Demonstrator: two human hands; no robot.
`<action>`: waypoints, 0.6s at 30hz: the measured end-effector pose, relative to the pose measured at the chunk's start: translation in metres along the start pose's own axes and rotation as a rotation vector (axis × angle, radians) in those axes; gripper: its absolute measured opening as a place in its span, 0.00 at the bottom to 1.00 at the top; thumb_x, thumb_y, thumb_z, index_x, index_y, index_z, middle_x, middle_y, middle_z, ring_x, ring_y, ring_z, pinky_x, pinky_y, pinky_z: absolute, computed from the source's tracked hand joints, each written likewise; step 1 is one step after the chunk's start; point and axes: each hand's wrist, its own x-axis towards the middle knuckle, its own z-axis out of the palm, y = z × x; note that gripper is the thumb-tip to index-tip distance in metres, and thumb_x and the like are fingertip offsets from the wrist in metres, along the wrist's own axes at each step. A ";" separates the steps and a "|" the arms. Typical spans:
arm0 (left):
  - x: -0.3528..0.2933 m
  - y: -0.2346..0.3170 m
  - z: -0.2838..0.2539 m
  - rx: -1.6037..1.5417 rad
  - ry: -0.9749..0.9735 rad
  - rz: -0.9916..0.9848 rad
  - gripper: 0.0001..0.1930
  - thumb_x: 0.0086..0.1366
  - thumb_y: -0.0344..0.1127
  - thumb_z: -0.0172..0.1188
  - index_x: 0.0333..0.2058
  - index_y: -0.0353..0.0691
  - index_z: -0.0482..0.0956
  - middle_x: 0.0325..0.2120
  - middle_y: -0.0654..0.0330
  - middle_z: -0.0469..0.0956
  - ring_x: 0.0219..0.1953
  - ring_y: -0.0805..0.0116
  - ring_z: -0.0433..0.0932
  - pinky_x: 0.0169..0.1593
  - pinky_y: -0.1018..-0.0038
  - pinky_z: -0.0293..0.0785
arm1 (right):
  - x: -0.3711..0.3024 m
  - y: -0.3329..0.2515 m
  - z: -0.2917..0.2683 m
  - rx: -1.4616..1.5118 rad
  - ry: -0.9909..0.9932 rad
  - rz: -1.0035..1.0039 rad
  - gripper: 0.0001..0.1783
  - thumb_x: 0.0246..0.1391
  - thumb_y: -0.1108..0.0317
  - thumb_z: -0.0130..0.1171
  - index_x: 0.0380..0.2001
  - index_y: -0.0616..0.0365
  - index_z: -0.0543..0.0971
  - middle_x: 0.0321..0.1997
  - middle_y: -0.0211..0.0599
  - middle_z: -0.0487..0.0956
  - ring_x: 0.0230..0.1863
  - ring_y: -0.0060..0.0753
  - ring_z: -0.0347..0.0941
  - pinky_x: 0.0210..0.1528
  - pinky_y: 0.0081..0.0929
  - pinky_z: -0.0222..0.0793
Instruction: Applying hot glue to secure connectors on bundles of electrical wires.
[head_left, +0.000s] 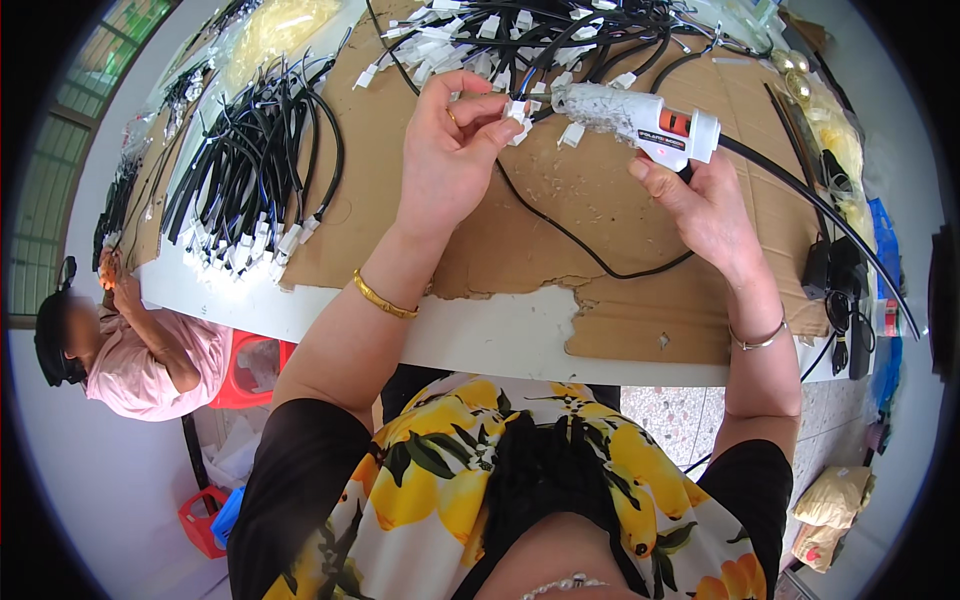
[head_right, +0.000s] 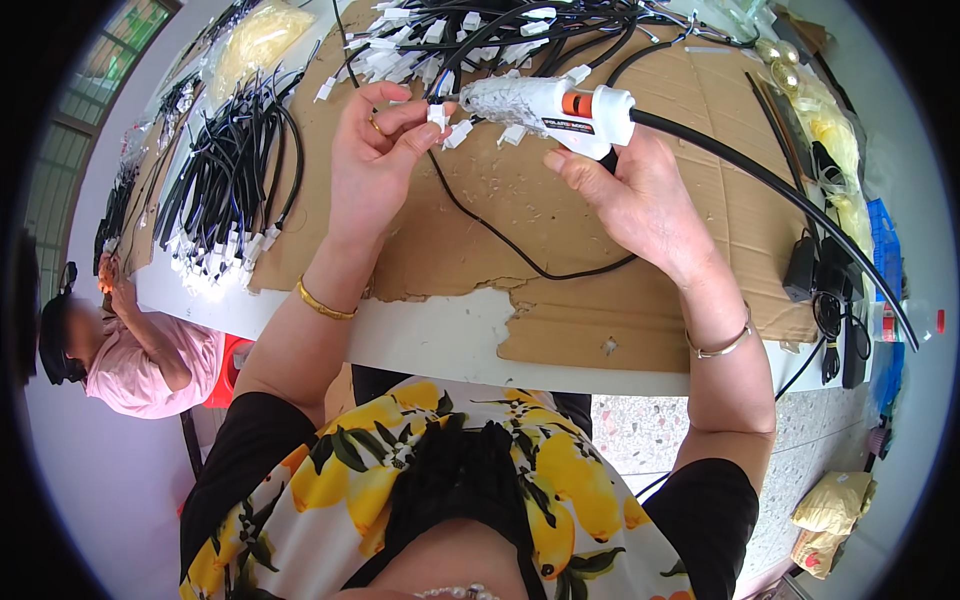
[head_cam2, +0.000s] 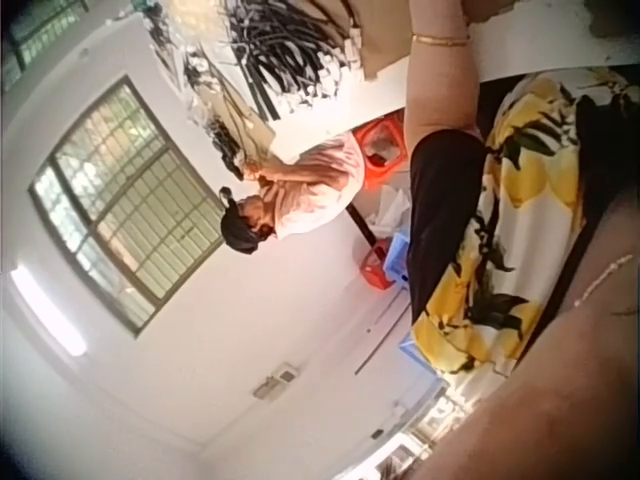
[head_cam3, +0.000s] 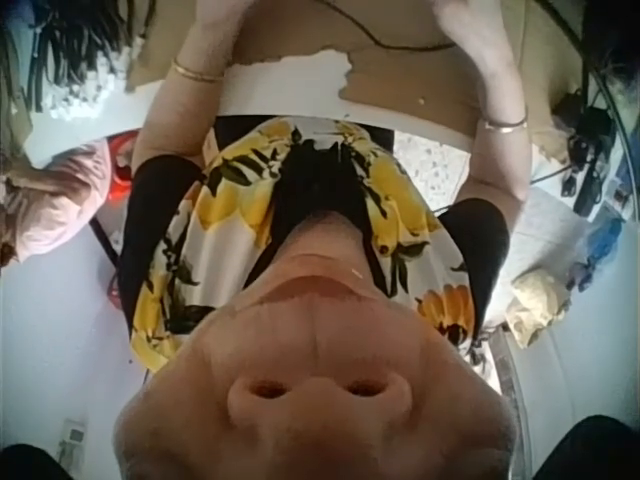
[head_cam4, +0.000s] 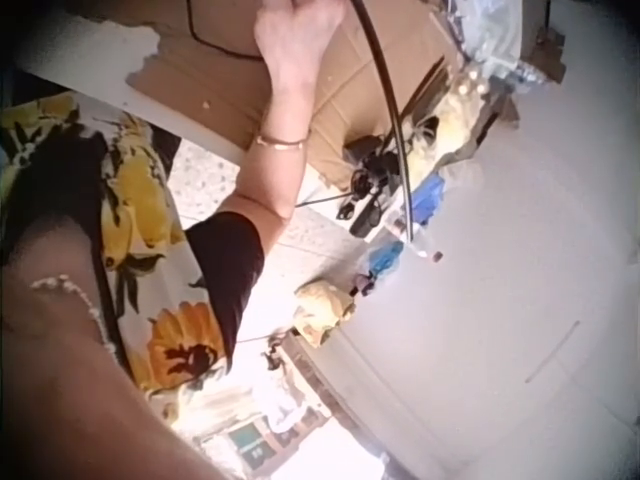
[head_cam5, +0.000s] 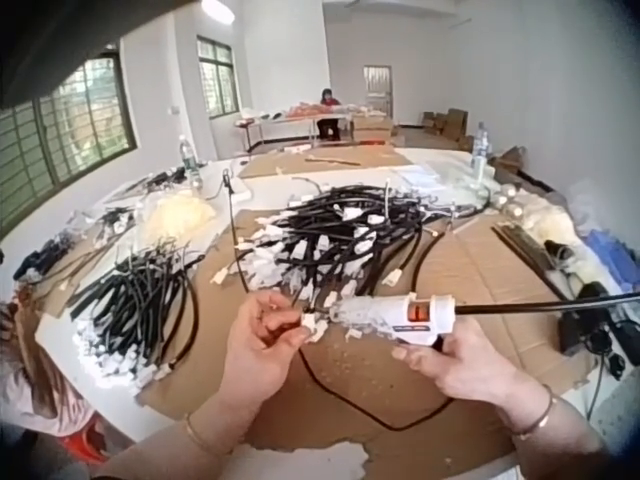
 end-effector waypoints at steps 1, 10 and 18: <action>0.000 0.000 0.000 -0.011 -0.001 -0.008 0.16 0.53 0.18 0.54 0.40 0.34 0.61 0.31 0.53 0.77 0.32 0.73 0.75 0.38 0.80 0.71 | 0.000 0.000 0.000 0.001 0.003 0.003 0.13 0.50 0.67 0.57 0.38 0.60 0.71 0.30 0.24 0.72 0.29 0.14 0.63 0.31 0.15 0.61; -0.001 0.001 -0.001 0.028 -0.034 0.021 0.14 0.55 0.16 0.49 0.40 0.33 0.60 0.34 0.46 0.75 0.39 0.65 0.75 0.44 0.74 0.72 | 0.000 -0.003 -0.001 -0.027 0.003 -0.016 0.12 0.49 0.68 0.58 0.36 0.61 0.71 0.28 0.24 0.71 0.28 0.15 0.61 0.32 0.15 0.60; -0.001 0.001 -0.002 0.032 -0.055 0.026 0.14 0.55 0.15 0.48 0.40 0.33 0.60 0.34 0.47 0.75 0.40 0.64 0.75 0.45 0.73 0.72 | 0.000 -0.004 -0.002 -0.031 -0.009 0.001 0.11 0.50 0.67 0.57 0.35 0.61 0.71 0.26 0.23 0.69 0.27 0.14 0.60 0.29 0.14 0.59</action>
